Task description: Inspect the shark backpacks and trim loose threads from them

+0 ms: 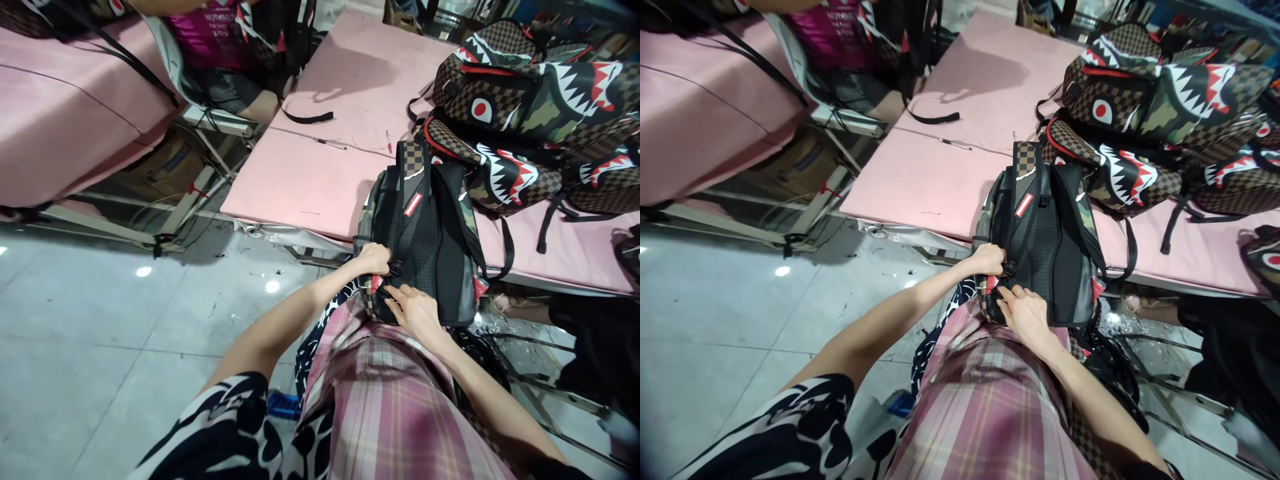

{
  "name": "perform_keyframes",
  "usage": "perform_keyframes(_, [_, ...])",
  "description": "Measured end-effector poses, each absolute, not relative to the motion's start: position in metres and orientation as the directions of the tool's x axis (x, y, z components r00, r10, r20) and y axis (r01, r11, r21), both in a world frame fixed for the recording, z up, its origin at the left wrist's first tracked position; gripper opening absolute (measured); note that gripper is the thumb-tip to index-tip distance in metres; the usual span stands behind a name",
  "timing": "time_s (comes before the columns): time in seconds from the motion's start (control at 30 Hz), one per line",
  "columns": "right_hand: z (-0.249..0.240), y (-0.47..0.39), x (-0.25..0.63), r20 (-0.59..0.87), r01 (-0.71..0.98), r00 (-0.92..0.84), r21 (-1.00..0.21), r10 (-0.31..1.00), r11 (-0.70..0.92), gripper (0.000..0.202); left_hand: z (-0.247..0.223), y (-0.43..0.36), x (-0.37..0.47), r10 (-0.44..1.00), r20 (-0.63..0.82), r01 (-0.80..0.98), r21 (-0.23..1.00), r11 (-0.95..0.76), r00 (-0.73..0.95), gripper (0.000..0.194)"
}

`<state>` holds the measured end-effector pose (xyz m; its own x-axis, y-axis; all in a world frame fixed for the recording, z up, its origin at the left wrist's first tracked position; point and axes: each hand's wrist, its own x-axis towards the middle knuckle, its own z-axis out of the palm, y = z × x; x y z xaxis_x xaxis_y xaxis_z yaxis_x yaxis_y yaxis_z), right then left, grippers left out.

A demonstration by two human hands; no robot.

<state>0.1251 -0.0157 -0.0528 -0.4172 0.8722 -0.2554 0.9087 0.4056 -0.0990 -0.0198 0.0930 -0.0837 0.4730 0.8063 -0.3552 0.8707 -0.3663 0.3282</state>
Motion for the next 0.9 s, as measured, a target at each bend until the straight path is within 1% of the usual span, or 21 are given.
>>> perform_keyframes(0.07, [-0.052,-0.014,0.12,-0.236,0.894,-0.443,-0.044,0.865,0.446,0.034,-0.083,0.093,-0.019,0.805,-0.362,0.872,0.33,-0.362,0.471,0.042])
perform_keyframes(0.17, [-0.054,-0.013,0.114,-0.204,0.886,-0.455,-0.005,0.867,0.464,0.032,-0.083,0.092,-0.02,0.805,-0.366,0.874,0.329,-0.356,0.466,0.041])
perform_keyframes(0.33, [-0.058,-0.014,0.11,-0.214,0.85,-0.514,0.001,0.831,0.526,0.034,-0.084,0.091,-0.02,0.811,-0.361,0.877,0.329,-0.351,0.46,0.042])
perform_keyframes(0.6, [-0.059,-0.011,0.107,-0.23,0.835,-0.531,0.022,0.815,0.55,0.034,-0.081,0.091,-0.021,0.811,-0.357,0.873,0.339,-0.351,0.464,0.039])
perform_keyframes(0.73, [-0.056,-0.01,0.104,-0.237,0.817,-0.55,0.046,0.801,0.575,0.031,-0.081,0.091,-0.021,0.809,-0.36,0.873,0.337,-0.352,0.465,0.037])
perform_keyframes(0.83, [-0.049,-0.006,0.096,-0.27,0.81,-0.548,0.066,0.792,0.583,0.027,-0.083,0.09,-0.02,0.805,-0.363,0.872,0.333,-0.358,0.469,0.035])
perform_keyframes(0.9, [-0.043,-0.002,0.088,-0.322,0.807,-0.539,0.068,0.778,0.587,0.025,-0.084,0.089,-0.018,0.807,-0.363,0.875,0.326,-0.358,0.466,0.034])
